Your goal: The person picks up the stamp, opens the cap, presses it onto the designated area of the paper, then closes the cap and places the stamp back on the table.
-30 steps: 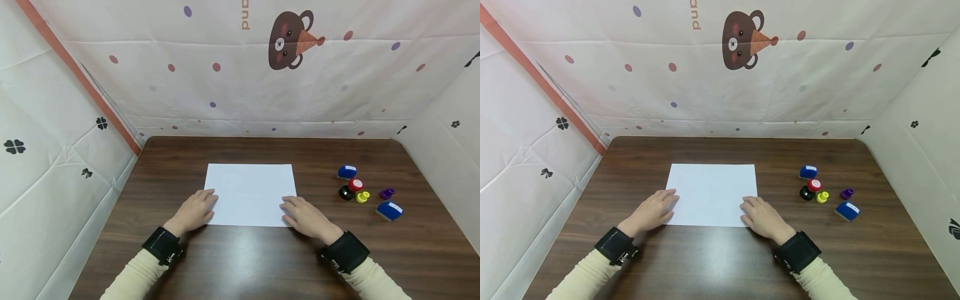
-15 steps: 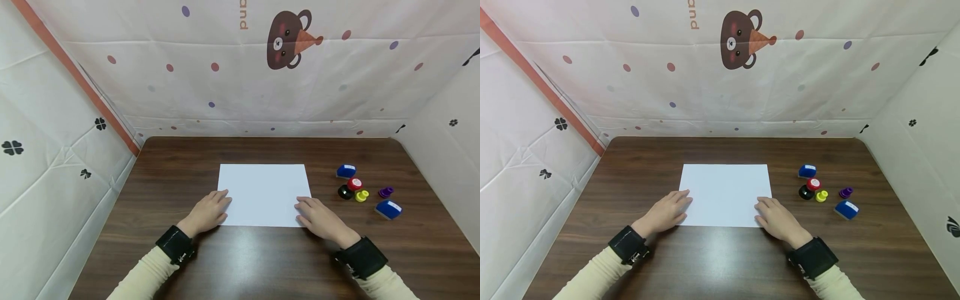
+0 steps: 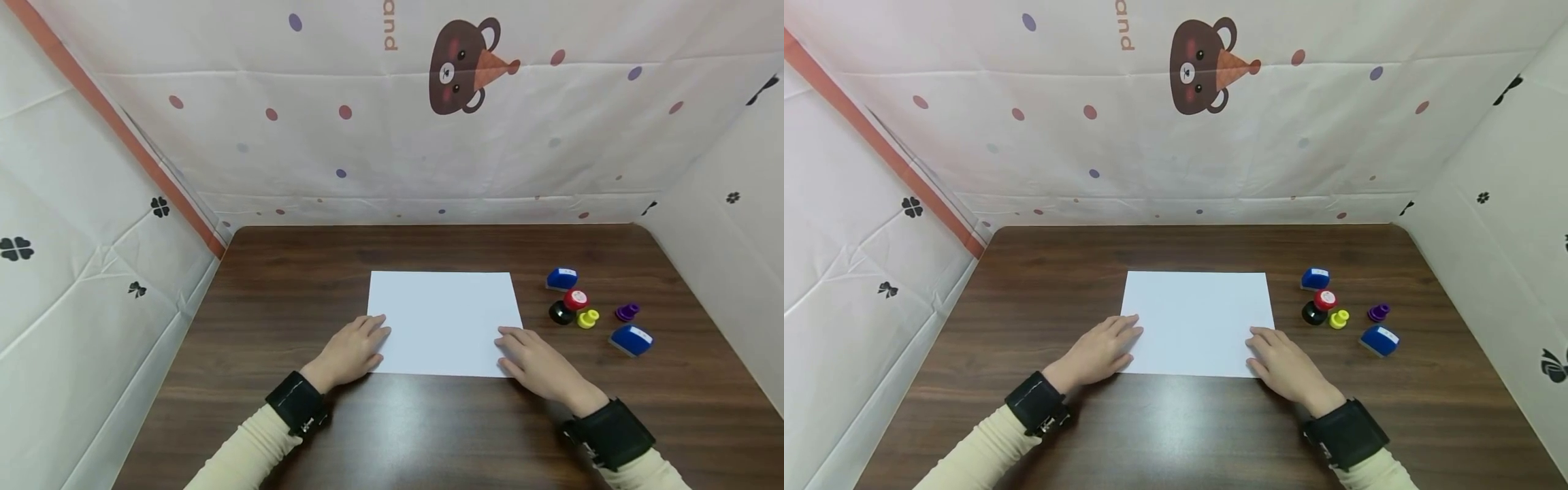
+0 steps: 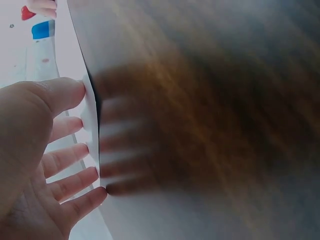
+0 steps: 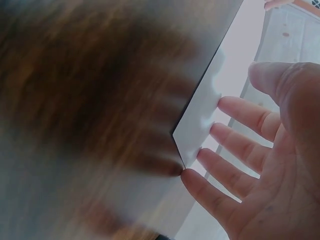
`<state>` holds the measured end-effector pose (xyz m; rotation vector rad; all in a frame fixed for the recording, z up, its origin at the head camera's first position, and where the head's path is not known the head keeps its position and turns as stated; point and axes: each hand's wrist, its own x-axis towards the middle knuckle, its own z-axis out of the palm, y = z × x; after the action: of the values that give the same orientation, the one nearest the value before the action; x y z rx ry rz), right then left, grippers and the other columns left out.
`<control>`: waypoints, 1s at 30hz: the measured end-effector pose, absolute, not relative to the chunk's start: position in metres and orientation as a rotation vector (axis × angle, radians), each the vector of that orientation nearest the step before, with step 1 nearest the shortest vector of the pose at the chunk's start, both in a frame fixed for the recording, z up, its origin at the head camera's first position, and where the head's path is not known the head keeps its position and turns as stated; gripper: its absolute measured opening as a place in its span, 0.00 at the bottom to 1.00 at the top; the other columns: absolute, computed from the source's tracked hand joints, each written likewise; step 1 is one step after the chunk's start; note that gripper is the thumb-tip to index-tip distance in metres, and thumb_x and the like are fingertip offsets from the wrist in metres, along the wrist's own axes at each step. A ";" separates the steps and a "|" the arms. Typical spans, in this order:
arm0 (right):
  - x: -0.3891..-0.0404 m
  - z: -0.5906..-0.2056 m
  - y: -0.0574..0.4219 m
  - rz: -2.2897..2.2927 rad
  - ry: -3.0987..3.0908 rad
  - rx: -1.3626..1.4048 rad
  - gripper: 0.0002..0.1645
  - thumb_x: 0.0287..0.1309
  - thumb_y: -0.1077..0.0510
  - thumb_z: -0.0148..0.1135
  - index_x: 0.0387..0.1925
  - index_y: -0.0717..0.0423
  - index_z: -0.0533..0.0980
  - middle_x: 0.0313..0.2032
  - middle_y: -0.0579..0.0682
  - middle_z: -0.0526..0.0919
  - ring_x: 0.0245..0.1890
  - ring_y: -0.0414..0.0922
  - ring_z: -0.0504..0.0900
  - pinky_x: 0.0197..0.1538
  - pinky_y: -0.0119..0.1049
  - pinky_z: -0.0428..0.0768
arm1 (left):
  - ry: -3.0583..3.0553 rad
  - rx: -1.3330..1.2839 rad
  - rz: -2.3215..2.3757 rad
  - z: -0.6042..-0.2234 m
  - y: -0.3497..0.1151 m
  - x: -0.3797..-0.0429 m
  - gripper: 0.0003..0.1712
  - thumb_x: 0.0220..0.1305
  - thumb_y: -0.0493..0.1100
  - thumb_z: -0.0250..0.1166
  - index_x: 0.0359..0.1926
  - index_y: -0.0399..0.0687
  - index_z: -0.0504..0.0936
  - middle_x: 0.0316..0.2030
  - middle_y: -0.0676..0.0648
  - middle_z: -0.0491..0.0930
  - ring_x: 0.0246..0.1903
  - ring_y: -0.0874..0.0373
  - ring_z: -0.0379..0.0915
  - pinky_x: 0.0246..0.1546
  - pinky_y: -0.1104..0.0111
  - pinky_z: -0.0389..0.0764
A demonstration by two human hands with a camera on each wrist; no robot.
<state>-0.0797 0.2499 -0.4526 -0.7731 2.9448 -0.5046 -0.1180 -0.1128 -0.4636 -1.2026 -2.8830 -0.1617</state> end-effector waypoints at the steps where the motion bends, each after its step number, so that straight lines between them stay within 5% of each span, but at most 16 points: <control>1: -0.079 -0.453 0.250 -0.502 2.945 -0.770 0.23 0.55 0.51 0.60 0.50 0.58 0.72 0.55 0.59 0.71 0.55 0.54 0.68 0.53 0.53 0.71 | -2.886 -1.203 -0.161 -0.463 -0.112 -0.117 0.28 0.60 0.50 0.59 0.58 0.44 0.69 0.60 0.41 0.64 0.57 0.49 0.59 0.56 0.59 0.68; 16: -0.080 -0.450 0.255 -0.498 3.020 -0.821 0.23 0.53 0.51 0.62 0.50 0.56 0.72 0.53 0.58 0.72 0.53 0.54 0.70 0.51 0.53 0.73 | -2.836 -1.213 -0.205 -0.463 -0.113 -0.113 0.28 0.58 0.50 0.61 0.57 0.44 0.70 0.59 0.40 0.65 0.56 0.49 0.60 0.54 0.57 0.69; 30: -0.096 -0.413 0.288 -0.479 3.426 -0.890 0.22 0.40 0.63 0.69 0.42 0.60 0.75 0.42 0.60 0.76 0.43 0.55 0.73 0.39 0.53 0.78 | -2.749 -1.151 -0.251 -0.451 -0.118 -0.110 0.28 0.55 0.48 0.64 0.55 0.43 0.71 0.59 0.40 0.66 0.56 0.49 0.61 0.55 0.56 0.68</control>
<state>-0.0957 0.2878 -0.4129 -0.8904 3.4264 -0.4786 -0.1099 -0.1179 -0.4513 -1.1515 -2.7494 -0.2507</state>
